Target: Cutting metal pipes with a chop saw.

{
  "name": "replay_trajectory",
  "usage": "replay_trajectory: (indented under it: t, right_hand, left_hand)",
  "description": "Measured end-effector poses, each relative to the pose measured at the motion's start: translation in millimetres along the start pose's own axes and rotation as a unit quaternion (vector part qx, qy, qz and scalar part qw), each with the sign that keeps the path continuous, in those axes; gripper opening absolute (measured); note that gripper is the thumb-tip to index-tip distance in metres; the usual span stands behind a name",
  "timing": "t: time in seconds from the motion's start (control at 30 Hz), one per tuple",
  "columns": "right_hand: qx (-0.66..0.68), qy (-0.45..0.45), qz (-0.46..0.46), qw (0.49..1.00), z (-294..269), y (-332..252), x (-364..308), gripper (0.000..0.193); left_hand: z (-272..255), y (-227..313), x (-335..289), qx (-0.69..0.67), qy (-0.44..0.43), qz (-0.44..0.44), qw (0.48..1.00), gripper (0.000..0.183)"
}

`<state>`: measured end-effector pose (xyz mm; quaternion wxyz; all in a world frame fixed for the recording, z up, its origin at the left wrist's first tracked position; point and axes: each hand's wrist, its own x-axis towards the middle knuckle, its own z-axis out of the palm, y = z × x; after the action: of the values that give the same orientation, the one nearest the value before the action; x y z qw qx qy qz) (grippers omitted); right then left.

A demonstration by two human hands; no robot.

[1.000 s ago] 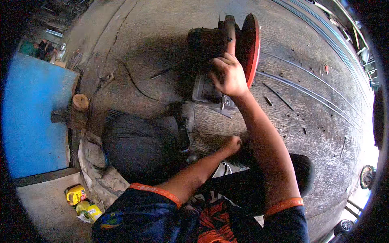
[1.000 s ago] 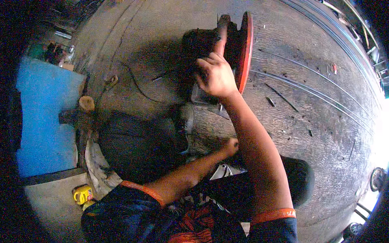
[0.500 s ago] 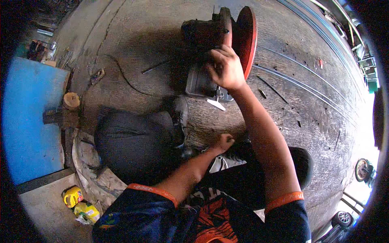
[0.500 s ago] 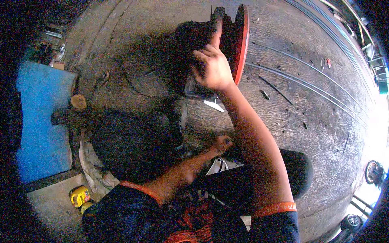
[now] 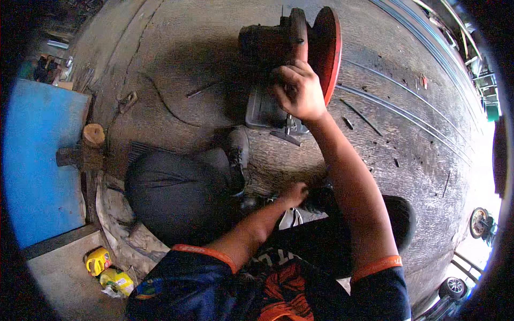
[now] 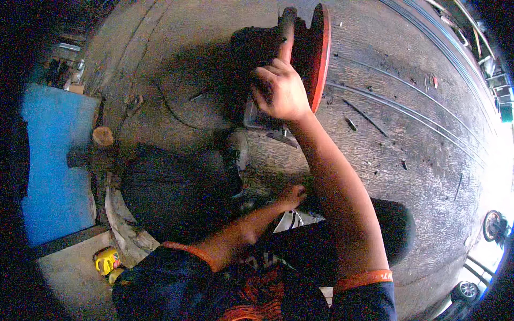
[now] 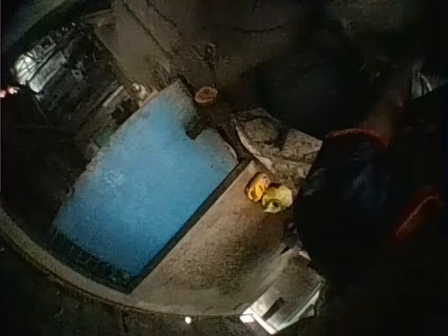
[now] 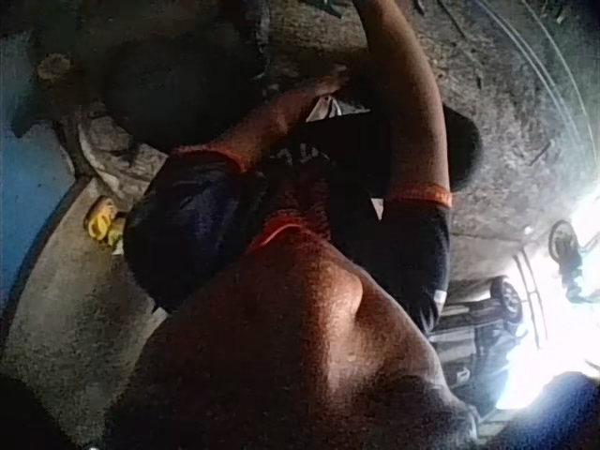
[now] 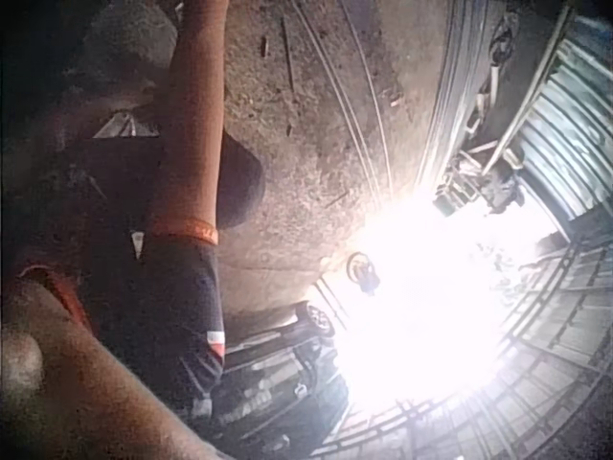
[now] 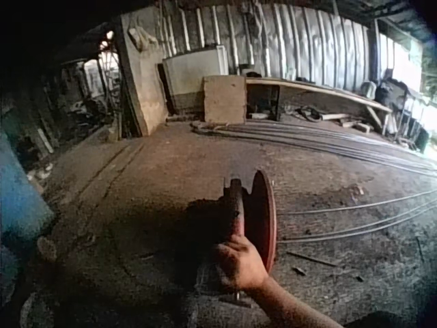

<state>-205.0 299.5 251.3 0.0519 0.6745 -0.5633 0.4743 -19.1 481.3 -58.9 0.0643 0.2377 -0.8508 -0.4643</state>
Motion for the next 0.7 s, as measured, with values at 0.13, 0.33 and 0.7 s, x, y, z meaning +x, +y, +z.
replay_trajectory:
  t: [0.13, 0.33, 0.7]
  right_hand:
    - [-0.018, -0.019, 0.008, 1.000, -0.3, 2.1, -1.3, 0.027]
    - [-0.043, -0.001, 0.002, 0.999, 5.4, -4.3, -0.8, 0.033]
    - [-0.107, -0.041, -0.031, 0.993, 0.6, 7.9, 15.8, 0.028]
  left_hand:
    - [-24.2, -39.0, 61.1, -0.167, 0.154, -0.337, 0.914, 0.045]
    - [-96.3, -12.5, 112.4, -0.590, 0.371, -0.273, 0.663, 0.014]
    - [-68.4, -15.7, 96.2, -0.640, 0.359, -0.390, 0.556, 0.028]
